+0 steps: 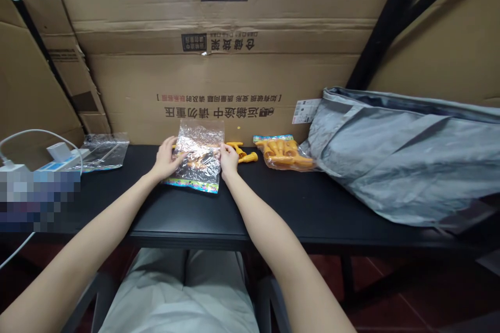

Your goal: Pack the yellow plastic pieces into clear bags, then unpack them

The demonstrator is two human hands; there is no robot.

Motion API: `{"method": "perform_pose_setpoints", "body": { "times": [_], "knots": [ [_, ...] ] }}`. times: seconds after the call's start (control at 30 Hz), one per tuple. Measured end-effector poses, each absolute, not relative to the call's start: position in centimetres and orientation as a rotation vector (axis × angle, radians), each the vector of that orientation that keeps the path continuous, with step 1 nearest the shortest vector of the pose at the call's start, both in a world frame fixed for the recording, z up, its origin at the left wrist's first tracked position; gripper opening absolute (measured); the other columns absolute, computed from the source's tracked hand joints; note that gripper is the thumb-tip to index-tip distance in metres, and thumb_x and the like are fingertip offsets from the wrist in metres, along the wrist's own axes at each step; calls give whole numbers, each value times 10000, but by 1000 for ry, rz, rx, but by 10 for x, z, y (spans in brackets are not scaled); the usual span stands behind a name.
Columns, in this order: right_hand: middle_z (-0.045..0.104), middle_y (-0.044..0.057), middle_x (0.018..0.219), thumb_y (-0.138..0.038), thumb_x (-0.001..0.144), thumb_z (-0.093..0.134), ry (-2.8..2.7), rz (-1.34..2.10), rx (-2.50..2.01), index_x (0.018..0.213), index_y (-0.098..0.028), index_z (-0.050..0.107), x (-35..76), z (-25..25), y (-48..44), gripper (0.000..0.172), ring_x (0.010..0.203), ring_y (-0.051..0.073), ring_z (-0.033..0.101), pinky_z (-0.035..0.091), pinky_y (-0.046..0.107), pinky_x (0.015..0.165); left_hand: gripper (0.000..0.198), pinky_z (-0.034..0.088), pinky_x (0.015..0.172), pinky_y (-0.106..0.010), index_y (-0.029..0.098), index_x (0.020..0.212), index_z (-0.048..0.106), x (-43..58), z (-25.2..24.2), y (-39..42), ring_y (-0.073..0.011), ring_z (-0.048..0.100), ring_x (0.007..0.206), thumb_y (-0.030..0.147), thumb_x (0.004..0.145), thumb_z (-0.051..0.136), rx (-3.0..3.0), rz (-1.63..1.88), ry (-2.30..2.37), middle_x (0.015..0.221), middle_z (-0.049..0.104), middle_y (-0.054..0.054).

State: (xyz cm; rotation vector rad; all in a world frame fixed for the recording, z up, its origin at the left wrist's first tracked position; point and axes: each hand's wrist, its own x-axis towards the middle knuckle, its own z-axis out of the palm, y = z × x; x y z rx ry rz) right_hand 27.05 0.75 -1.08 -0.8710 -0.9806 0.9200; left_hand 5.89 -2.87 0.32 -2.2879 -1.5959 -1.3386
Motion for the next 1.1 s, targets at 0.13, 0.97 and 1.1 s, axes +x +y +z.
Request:
{"method": "perform_pose_setpoints", "body": {
  "times": [0.13, 0.97, 1.1],
  "knots": [
    [450, -89, 459, -372, 765, 618, -824, 940, -816, 807, -173, 596, 275, -9, 11, 205, 412, 73, 384, 328, 207, 443, 851, 104, 1124, -539, 246, 1471, 222, 85, 7, -55, -316, 141, 1419, 639, 776, 518, -2635, -706, -1206, 1551, 177, -127],
    [610, -43, 601, -281, 793, 627, -789, 1220, -864, 843, -181, 587, 275, 7, -4, 119, 376, 62, 509, 448, 191, 386, 602, 171, 1105, -522, 208, 1428, 361, -79, 33, -40, -267, 259, 1394, 90, 843, 285, -1876, -249, -1911, 1517, 291, -102],
    [599, -50, 589, -290, 797, 617, -809, 1218, -886, 853, -182, 595, 275, 6, -6, 124, 378, 57, 504, 436, 182, 390, 613, 192, 1075, -589, 231, 1419, 375, -116, 22, -48, -295, 319, 1362, 96, 823, 325, -1843, -165, -2096, 1469, 377, -131]
  ]
}}
